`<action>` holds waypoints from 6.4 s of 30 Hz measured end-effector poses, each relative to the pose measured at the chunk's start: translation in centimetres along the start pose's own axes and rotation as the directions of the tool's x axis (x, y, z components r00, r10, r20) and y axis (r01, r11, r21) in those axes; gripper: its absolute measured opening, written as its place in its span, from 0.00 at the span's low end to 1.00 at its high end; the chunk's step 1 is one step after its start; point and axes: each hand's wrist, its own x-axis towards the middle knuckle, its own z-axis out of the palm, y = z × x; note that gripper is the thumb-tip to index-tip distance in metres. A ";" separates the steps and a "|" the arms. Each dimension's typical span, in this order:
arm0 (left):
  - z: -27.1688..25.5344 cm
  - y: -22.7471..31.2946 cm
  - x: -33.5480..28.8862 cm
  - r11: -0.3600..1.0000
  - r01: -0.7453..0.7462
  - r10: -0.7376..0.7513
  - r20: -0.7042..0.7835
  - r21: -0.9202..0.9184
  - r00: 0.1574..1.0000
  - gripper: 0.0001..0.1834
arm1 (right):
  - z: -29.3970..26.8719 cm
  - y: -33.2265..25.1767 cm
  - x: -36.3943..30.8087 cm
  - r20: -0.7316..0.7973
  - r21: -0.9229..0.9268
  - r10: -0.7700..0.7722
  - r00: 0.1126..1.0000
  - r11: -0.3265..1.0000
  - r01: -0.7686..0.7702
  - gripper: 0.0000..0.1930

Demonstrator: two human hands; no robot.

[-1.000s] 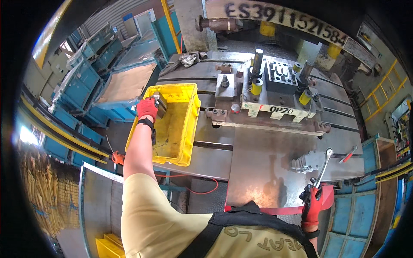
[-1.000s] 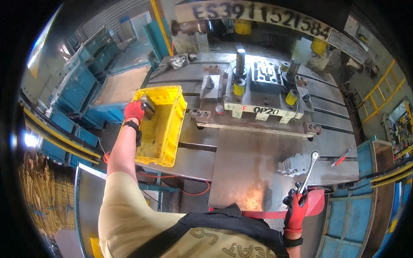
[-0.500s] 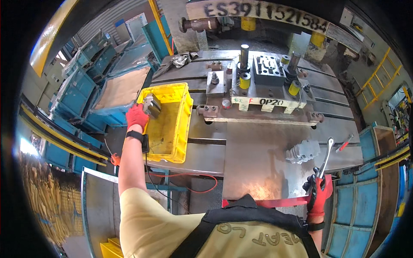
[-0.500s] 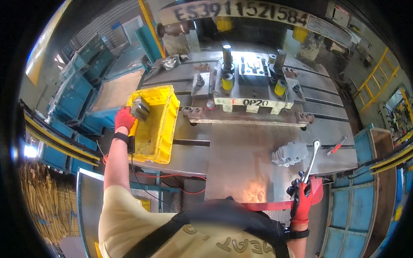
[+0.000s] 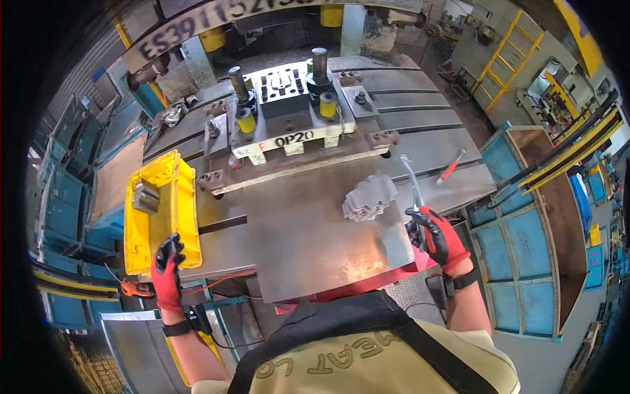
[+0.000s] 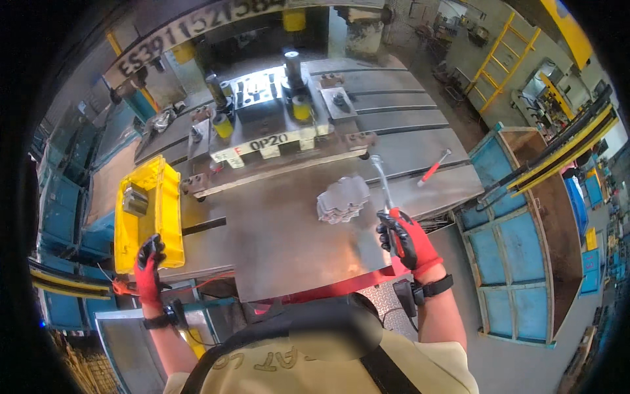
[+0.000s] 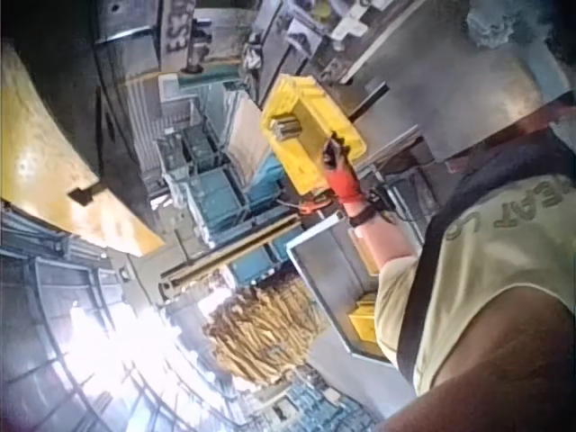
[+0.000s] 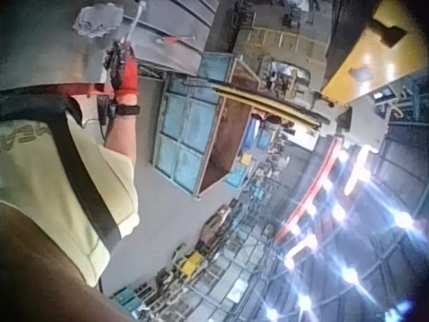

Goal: Placing metal parts into a machining fixture, securing them, and operating a large industrial press.

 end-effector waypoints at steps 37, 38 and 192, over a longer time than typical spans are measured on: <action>1.4 -9.6 -10.4 0.976 0.217 -0.215 -0.098 0.018 0.972 0.11 | 8.2 -6.4 20.2 0.365 0.148 -0.333 0.869 0.943 0.299 0.16; 1.0 -10.3 -10.7 0.978 0.195 -0.177 -0.190 0.081 0.966 0.11 | 9.4 -6.8 22.0 0.339 0.089 -0.337 0.878 0.941 0.327 0.19; 6.3 -8.4 -10.6 0.963 0.267 -0.270 -0.100 -0.040 0.958 0.11 | -2.7 4.1 -2.4 0.185 -0.281 -0.205 0.961 0.926 0.252 0.15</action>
